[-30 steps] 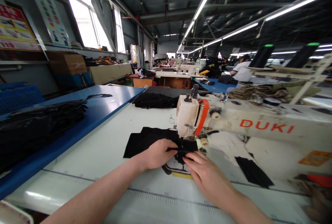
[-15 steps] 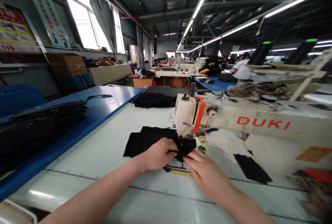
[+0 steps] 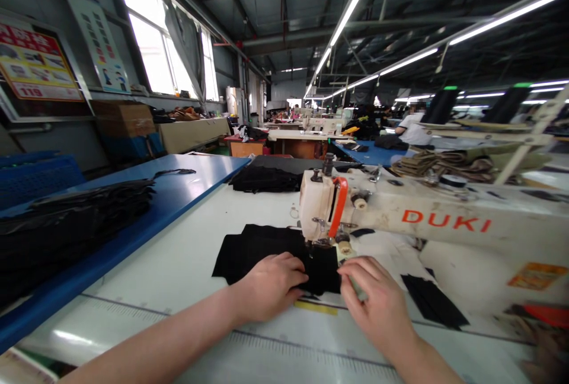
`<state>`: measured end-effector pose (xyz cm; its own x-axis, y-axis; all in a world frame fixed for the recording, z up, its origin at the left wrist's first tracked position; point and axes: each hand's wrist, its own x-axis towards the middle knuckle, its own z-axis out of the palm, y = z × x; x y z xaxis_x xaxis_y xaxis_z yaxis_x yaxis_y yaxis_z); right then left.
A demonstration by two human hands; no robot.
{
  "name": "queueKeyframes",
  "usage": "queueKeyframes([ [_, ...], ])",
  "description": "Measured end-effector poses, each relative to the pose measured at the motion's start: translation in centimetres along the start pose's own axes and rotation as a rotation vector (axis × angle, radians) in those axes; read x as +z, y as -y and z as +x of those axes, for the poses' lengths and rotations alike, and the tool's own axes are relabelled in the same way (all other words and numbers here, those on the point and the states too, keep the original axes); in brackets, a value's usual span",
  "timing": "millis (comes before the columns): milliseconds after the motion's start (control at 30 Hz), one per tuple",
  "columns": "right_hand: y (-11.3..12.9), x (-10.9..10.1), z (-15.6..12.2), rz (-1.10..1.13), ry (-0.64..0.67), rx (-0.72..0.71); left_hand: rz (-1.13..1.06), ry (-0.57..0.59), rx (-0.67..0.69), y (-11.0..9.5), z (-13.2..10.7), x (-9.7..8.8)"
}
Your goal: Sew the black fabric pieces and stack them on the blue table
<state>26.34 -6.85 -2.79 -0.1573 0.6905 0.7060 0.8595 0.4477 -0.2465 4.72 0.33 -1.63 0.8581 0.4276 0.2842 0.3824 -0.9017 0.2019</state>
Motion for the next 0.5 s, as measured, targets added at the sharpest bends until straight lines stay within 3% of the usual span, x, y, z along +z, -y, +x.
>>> queueKeyframes([
  [67, 0.4, 0.0, 0.0, 0.029, 0.027, -0.048, 0.071, 0.003, 0.032, 0.0, 0.1, 0.2],
  [200, 1.2, 0.5, 0.0, 0.055, 0.339, -0.057, 0.214, -0.003, 0.087, 0.3, 0.5, 1.2],
  [267, 1.3, 0.8, 0.0, 0.036, 0.418, -0.009, 0.251, -0.029, 0.091, 0.5, 0.7, 1.7],
  [500, 0.4, 1.3, 0.1, -0.079, 0.415, 0.031, 0.279, -0.099, 0.142, 1.6, 1.8, 3.1],
])
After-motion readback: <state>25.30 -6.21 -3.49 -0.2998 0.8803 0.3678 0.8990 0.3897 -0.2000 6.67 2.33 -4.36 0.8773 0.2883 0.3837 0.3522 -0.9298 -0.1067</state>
